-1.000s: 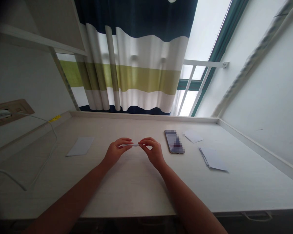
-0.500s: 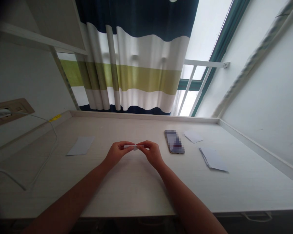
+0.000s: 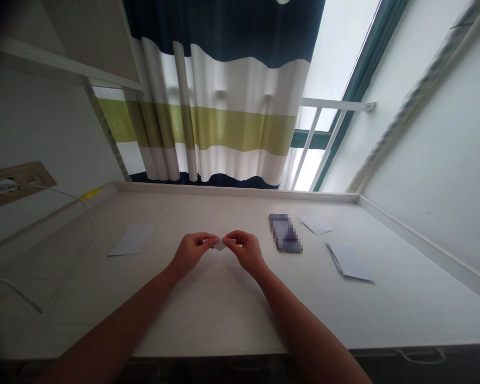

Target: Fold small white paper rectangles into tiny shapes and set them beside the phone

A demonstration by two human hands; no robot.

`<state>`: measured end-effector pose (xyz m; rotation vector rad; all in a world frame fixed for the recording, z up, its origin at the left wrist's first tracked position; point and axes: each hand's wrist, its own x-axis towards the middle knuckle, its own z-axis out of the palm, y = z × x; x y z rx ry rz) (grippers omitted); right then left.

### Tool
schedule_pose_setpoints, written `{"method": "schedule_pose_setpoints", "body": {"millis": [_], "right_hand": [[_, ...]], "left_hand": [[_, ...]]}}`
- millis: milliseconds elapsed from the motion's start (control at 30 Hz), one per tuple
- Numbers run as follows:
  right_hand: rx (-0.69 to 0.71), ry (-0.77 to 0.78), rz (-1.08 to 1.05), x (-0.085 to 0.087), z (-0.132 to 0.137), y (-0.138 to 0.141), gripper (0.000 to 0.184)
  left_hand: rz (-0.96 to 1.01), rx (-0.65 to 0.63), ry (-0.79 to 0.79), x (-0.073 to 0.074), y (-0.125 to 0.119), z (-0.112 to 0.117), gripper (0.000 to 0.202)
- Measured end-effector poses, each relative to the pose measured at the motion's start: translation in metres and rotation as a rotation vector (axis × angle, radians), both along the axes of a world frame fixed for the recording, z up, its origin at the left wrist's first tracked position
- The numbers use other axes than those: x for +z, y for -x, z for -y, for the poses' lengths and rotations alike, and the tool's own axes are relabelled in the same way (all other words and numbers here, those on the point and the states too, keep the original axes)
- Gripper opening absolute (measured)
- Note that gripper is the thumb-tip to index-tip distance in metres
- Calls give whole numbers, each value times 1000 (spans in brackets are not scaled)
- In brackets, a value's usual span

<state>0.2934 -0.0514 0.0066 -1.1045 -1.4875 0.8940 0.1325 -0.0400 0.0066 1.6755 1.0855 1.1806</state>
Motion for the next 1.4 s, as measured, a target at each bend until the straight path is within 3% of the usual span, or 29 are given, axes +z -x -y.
{"method": "schedule_pose_setpoints", "body": {"millis": [300,600,1133,1267,1400], "right_hand": [[2,20,-68,-1,-1,-3,13],[64,98,-229,2,1,-3,16],[82,86,-165,2,-1,-10,19],[77,67,-121,1,-1,-10,20],[48,63,-246,0,0,-4,22]], "left_hand": [[186,-108,189,4,0,1,25],[164,-67,112,5,5,-1,19],[193,-53,112,7,5,-1,18],[246,-82,183,6,5,0,20],[298,-67,144,5,2,3,23]]}}
